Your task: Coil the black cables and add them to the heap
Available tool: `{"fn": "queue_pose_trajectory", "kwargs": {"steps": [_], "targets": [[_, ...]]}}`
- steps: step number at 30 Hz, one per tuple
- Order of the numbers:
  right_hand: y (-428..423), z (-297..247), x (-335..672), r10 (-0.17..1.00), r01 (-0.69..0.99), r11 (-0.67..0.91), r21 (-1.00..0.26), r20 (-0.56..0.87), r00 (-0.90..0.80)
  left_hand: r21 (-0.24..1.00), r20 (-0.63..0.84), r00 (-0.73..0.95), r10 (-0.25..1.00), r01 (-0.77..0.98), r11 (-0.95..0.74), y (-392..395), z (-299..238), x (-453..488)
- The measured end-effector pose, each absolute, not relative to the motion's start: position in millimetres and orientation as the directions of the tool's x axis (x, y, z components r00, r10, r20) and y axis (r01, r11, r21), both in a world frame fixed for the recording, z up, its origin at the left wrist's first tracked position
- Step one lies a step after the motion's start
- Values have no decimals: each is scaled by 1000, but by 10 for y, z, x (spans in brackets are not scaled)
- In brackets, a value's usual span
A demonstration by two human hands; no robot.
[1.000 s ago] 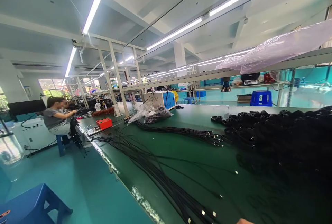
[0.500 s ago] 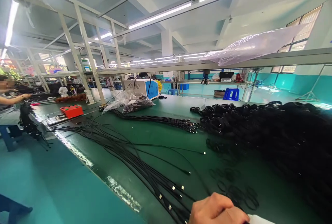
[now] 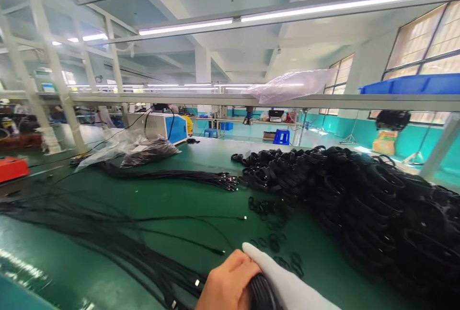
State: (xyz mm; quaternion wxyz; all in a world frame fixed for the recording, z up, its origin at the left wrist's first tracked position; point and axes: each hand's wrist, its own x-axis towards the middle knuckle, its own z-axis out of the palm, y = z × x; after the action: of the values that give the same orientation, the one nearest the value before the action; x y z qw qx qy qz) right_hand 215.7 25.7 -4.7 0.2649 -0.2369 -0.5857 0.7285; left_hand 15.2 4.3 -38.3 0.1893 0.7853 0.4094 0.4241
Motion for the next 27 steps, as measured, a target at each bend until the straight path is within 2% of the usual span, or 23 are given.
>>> {"fn": "queue_pose_trajectory", "kwargs": {"steps": [7,12,17,22,27], "targets": [[319,-207,1753,540,-199,-230,-953,45,-840,685,373,383,845,501,-529,71,-74,24],[387,-297,1706,495,-233,-278,-932,68,-866,719,275,340,899,548,-427,132,-17,53],[452,-385,1731,489,-246,-349,-904,48,-871,782,132,178,975,586,-213,148,48,92],[478,-487,1713,515,-247,-405,-880,4,-857,685,157,125,980,701,-199,148,31,160],[463,-611,1643,579,-284,-407,-868,-4,-815,670,158,104,982,719,-184,204,-4,163]]}}
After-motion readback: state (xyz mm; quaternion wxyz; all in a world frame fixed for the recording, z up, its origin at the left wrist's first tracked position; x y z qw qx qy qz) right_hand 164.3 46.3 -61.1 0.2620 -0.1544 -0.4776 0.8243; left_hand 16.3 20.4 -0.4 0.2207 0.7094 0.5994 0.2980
